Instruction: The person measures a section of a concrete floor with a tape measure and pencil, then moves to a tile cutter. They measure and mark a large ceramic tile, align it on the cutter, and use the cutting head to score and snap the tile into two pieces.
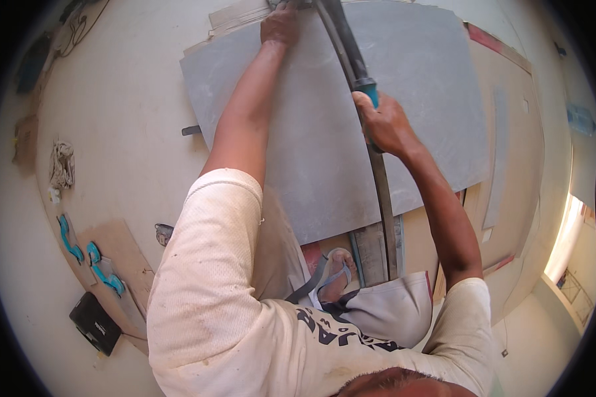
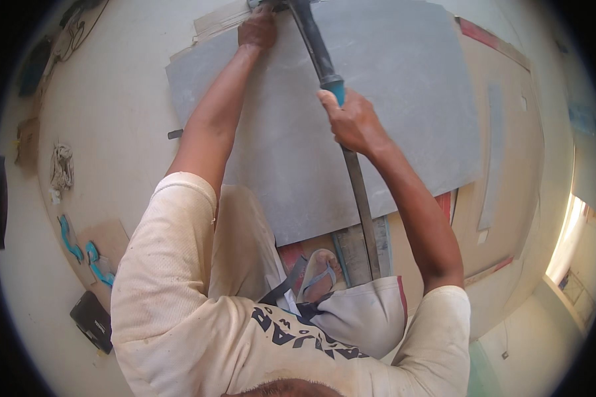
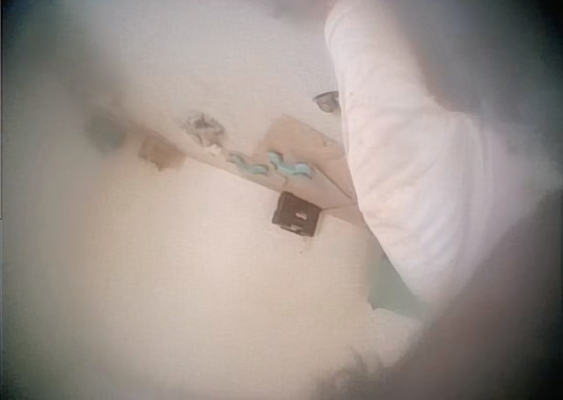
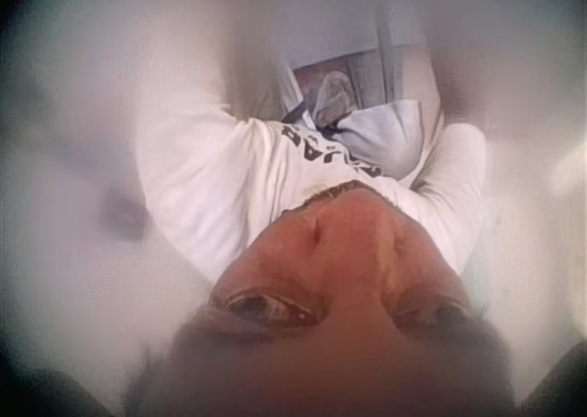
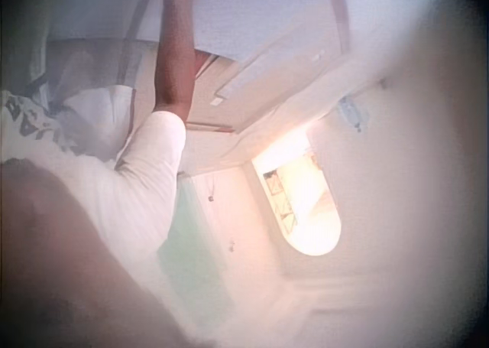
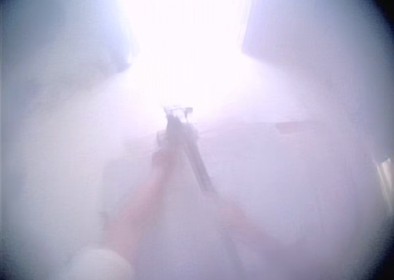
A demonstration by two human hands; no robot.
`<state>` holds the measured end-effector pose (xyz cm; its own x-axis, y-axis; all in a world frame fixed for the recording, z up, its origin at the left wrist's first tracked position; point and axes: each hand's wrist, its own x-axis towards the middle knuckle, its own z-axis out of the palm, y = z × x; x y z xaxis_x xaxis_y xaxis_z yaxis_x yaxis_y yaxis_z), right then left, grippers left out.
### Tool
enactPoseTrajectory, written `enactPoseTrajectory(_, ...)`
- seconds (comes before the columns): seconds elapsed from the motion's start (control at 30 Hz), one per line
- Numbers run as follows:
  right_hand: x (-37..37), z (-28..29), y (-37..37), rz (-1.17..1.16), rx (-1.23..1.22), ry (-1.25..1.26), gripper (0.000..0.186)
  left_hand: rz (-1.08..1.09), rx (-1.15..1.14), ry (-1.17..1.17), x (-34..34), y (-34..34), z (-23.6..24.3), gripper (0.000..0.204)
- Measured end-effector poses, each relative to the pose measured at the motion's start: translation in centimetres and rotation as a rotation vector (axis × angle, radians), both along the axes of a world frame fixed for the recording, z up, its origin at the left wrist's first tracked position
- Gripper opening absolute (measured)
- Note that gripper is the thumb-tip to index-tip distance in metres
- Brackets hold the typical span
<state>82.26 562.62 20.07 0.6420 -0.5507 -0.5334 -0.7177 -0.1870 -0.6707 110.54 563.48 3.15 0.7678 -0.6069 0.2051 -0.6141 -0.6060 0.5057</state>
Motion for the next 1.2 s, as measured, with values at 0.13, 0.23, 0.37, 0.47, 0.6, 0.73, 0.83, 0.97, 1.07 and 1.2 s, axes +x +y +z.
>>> enactPoseTrajectory(0.13,-0.1,0.6,-1.0,0.038,-0.053,-0.014,0.045,0.001,-0.019,0.012,0.1,-0.1,0.7,0.035)
enactPoseTrajectory(0.23,-0.2,3.4,-1.2,0.014,-0.010,-0.007,0.044,0.026,-0.080,-0.044,-0.6,-0.1,1.6,0.034)
enactPoseTrajectory(0.37,0.1,4.5,-0.8,-0.002,0.101,-0.124,0.045,0.030,0.031,-0.036,1.5,0.3,-1.4,0.037)
enactPoseTrajectory(0.47,0.3,9.6,-1.7,-0.093,0.278,-0.212,0.046,-0.017,-0.024,-0.053,0.7,-0.3,-1.0,0.038)
enactPoseTrajectory(0.6,0.0,10.4,-2.0,-0.007,0.294,-0.180,0.046,-0.026,-0.026,-0.068,0.6,0.0,-0.7,0.038)
enactPoseTrajectory(0.73,-0.7,10.2,-1.7,-0.056,0.280,-0.180,0.046,-0.052,-0.044,-0.088,0.4,0.0,-0.4,0.039)
enactPoseTrajectory(0.83,-0.9,10.0,-1.5,-0.028,0.268,-0.183,0.046,-0.064,-0.050,-0.101,0.3,0.2,-0.3,0.039)
enactPoseTrajectory(0.97,-1.0,10.1,-1.0,-0.036,0.269,-0.176,0.044,-0.082,-0.062,-0.121,0.1,0.4,-0.3,0.039)
enactPoseTrajectory(1.07,-0.9,9.8,-1.0,-0.018,0.249,-0.171,0.042,-0.095,-0.072,-0.140,0.0,0.5,-0.2,0.040)
enactPoseTrajectory(1.2,-0.9,9.5,-0.5,-0.011,0.236,-0.173,0.041,-0.120,-0.081,-0.215,-0.2,0.7,-0.2,0.040)
